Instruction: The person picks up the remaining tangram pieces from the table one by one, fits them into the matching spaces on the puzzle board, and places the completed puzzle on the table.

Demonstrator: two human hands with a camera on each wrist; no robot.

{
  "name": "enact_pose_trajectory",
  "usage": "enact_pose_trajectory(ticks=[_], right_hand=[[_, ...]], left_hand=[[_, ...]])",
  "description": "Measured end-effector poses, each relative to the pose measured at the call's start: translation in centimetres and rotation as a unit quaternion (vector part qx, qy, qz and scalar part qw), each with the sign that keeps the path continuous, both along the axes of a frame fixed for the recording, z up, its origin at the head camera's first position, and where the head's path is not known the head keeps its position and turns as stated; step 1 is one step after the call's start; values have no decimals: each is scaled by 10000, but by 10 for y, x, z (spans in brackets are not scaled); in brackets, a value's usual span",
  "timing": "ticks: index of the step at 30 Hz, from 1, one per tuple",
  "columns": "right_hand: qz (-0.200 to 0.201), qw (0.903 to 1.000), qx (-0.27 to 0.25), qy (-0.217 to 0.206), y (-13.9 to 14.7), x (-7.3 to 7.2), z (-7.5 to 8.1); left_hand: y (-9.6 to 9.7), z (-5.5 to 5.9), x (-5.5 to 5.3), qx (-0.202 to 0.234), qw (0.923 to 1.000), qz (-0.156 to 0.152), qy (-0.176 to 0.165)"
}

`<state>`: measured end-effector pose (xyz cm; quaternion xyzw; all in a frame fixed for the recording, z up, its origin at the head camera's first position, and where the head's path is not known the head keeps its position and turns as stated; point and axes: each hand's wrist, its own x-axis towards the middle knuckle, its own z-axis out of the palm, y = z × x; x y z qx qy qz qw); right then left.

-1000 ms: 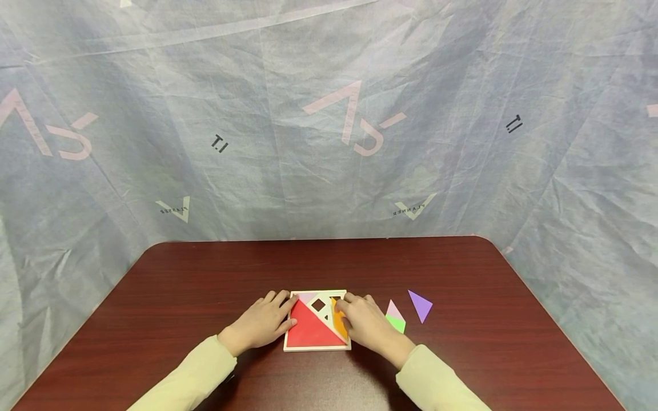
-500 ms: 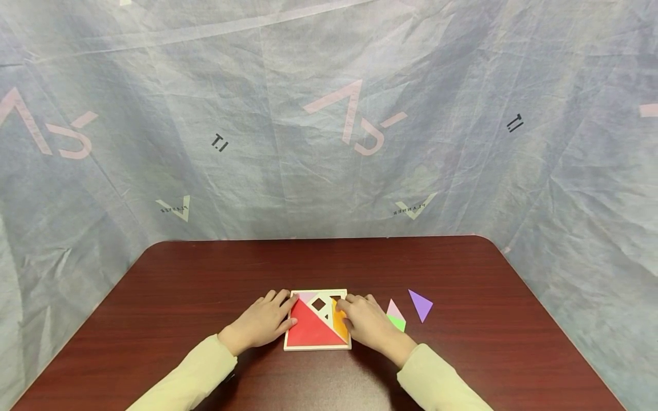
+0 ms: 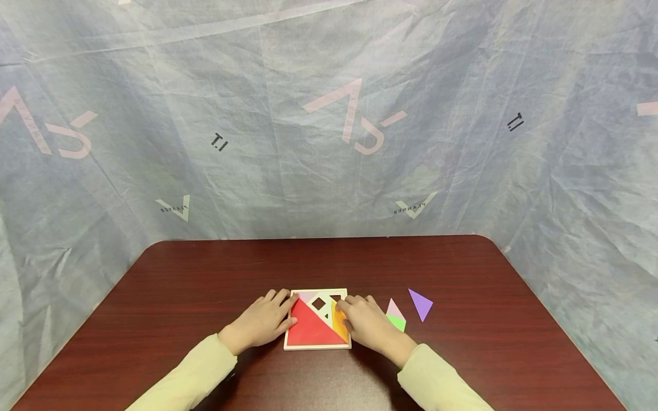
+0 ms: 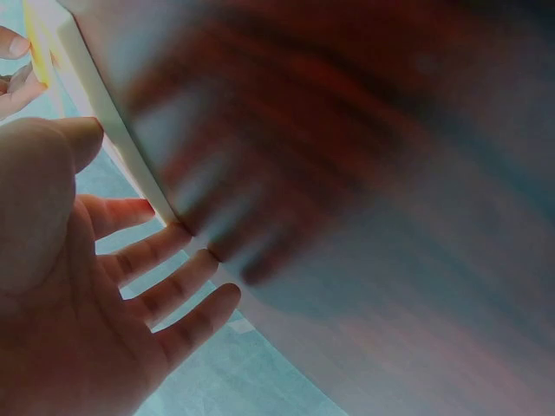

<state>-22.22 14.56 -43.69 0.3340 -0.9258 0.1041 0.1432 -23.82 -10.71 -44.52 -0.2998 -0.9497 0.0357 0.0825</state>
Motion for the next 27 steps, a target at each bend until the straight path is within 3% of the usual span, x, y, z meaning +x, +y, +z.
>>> enact_pose_trajectory(ticks=[27], right_hand=[[-75,9995,301,47,1,5,0]], left_hand=[[0,-2,0,-45,10000,-15,63]])
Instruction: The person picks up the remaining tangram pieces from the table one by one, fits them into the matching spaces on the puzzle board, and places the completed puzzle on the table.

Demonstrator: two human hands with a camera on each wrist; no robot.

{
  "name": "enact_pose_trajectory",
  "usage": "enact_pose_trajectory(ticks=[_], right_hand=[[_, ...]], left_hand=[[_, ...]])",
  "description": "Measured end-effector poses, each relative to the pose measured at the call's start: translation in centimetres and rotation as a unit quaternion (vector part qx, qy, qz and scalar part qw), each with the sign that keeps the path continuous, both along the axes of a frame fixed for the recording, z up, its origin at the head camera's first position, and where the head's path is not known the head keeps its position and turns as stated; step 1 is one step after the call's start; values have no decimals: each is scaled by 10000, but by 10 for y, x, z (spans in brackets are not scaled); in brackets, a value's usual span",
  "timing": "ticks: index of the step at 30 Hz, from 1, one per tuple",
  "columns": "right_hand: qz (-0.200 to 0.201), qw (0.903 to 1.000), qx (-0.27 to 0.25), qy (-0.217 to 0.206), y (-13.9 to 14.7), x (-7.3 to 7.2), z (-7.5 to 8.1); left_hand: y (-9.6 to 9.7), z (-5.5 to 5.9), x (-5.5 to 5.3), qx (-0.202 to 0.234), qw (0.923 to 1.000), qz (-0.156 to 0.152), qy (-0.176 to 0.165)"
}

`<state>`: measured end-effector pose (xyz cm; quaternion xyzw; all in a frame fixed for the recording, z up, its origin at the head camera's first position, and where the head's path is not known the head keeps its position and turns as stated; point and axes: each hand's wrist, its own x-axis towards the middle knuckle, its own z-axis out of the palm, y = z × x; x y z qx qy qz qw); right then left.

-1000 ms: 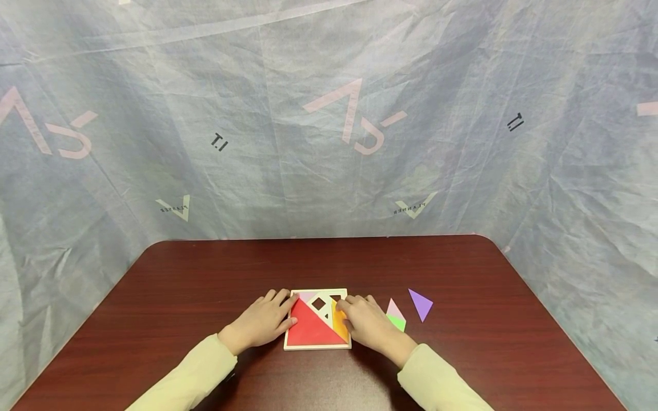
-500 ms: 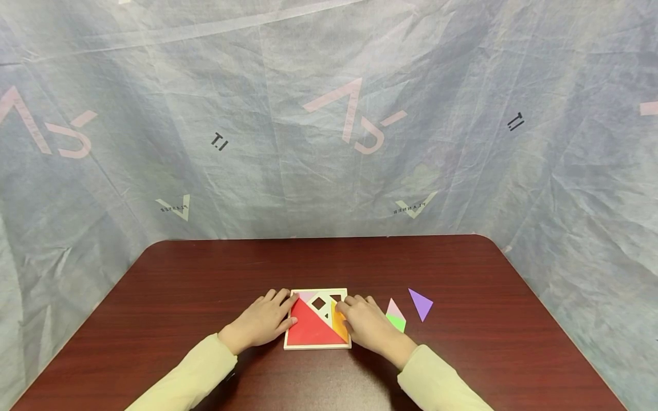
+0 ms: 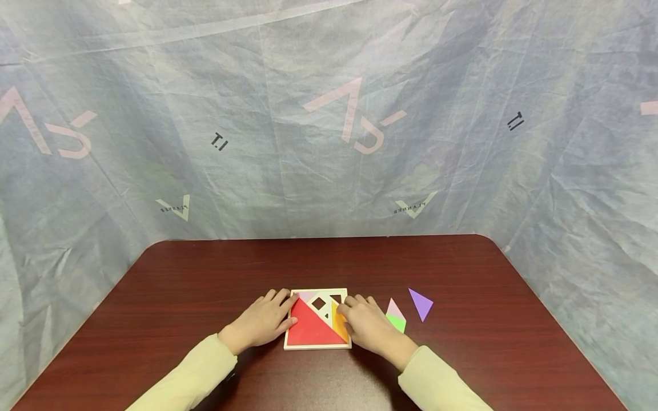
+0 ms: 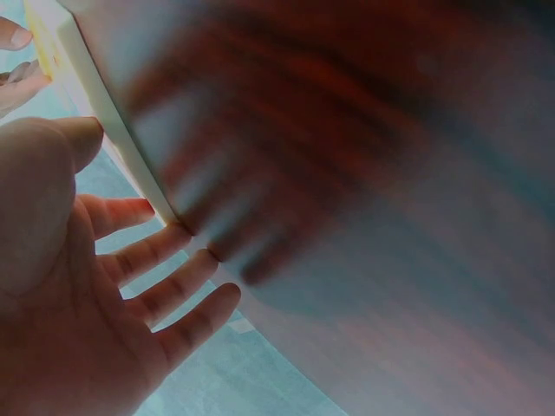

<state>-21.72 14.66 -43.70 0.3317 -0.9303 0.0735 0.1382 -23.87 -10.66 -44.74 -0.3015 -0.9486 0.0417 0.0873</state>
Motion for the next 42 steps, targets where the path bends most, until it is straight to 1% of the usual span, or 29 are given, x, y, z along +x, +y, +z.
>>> enact_pose_trajectory(ticks=[15,21,24,32,42], right_hand=[[187,9998,77,-41,2,1,2],[430,9990,18,-82,2,2,2],[521,9986,33,-34,3,3,2],[561,9984,6,25,4,2,2],[539,9985,116,-74,5,3,3]], left_hand=[[-1,-1,-1,12,10000,31,-69],[-1,-1,0,1,10000,31,-67],[-1,0,0,1,10000,27,-72],[-1,2,0,59,9998,66,-177],[-1,3,1,37,9998,63,-195]])
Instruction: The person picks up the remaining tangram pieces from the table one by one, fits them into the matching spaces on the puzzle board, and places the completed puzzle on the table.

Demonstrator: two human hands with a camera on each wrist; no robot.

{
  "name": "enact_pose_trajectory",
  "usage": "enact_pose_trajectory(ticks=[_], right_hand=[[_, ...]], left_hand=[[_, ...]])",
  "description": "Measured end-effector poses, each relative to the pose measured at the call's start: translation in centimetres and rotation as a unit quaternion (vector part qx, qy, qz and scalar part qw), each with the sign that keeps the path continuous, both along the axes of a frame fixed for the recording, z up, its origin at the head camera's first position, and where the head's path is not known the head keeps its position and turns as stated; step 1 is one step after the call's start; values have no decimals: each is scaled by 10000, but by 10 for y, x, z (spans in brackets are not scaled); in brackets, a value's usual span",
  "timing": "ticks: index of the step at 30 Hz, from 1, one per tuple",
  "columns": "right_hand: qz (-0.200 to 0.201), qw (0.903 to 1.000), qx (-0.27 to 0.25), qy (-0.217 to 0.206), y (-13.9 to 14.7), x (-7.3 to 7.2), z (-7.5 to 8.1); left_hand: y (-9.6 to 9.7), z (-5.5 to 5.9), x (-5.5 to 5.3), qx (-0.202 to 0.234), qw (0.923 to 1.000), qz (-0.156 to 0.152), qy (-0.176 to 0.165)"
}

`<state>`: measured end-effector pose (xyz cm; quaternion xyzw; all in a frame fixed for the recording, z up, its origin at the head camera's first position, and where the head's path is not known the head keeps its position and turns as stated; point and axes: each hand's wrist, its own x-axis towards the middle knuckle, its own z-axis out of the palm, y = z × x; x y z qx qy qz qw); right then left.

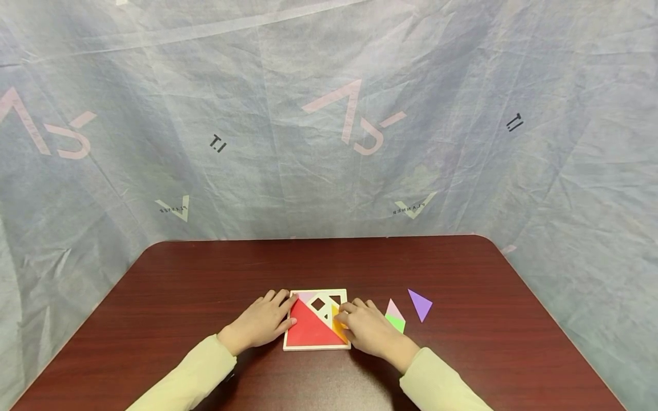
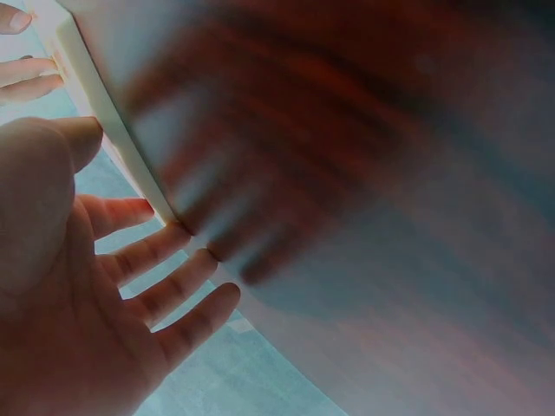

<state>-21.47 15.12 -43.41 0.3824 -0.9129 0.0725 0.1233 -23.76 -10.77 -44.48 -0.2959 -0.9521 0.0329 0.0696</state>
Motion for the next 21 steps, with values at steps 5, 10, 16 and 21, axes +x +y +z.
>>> enact_pose_trajectory(ticks=[5,10,16,21], right_hand=[[-1,10000,25,-19,1,1,0],[17,9999,-1,112,3,1,0],[-33,9998,-71,180,6,-1,2],[-121,9996,-44,252,10,-2,5]], left_hand=[[0,0,1,-4,10000,2,-5],[0,0,1,18,10000,-4,0],[1,0,1,-1,10000,-16,63],[1,-1,1,-3,9999,-28,101]])
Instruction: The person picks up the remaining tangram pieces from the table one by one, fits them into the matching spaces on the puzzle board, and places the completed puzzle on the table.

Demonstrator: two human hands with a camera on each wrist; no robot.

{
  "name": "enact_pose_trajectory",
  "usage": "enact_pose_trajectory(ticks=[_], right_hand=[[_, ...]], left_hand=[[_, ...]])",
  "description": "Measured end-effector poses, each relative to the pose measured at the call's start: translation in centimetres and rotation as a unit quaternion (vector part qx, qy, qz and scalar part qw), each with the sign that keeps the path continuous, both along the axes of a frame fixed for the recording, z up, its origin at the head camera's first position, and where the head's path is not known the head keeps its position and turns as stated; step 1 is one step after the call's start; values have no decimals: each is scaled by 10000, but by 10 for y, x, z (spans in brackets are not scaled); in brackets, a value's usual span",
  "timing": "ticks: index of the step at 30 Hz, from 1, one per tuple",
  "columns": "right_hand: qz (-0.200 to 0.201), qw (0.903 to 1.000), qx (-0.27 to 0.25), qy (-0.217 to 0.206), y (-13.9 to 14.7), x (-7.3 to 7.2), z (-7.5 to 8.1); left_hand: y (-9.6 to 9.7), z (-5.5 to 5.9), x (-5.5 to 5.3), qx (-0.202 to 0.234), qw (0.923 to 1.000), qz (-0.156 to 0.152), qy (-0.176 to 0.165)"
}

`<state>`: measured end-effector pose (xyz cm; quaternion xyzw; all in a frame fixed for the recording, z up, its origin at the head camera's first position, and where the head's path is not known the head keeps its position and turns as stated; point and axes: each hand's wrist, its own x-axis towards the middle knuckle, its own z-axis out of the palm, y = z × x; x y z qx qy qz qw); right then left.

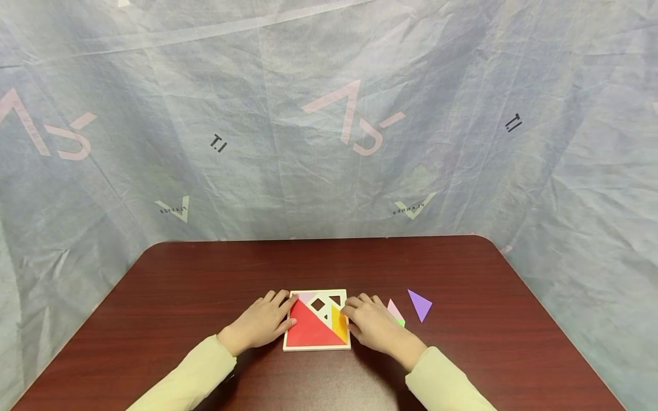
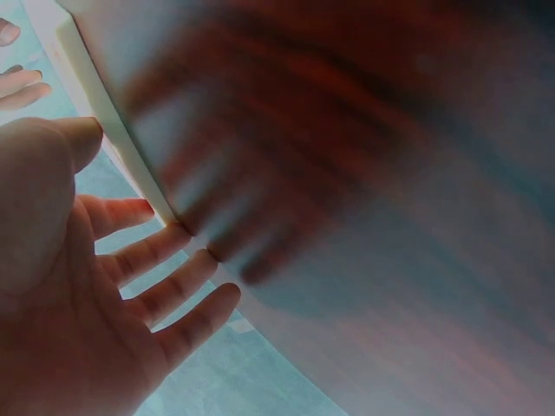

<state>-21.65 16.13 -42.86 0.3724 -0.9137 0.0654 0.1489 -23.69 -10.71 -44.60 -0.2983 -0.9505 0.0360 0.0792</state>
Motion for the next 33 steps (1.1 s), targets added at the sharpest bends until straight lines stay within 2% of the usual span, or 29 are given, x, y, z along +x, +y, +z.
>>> enact_pose_trajectory(ticks=[19,28,33], right_hand=[[-492,9986,-149,-122,27,-7,6],[-631,9979,-110,73,39,-5,8],[-722,9973,-80,-129,44,-2,9]], left_hand=[[0,1,-1,-1,10000,8,-30],[0,1,-1,-17,10000,30,-33],[0,0,-1,-13,10000,53,-69]])
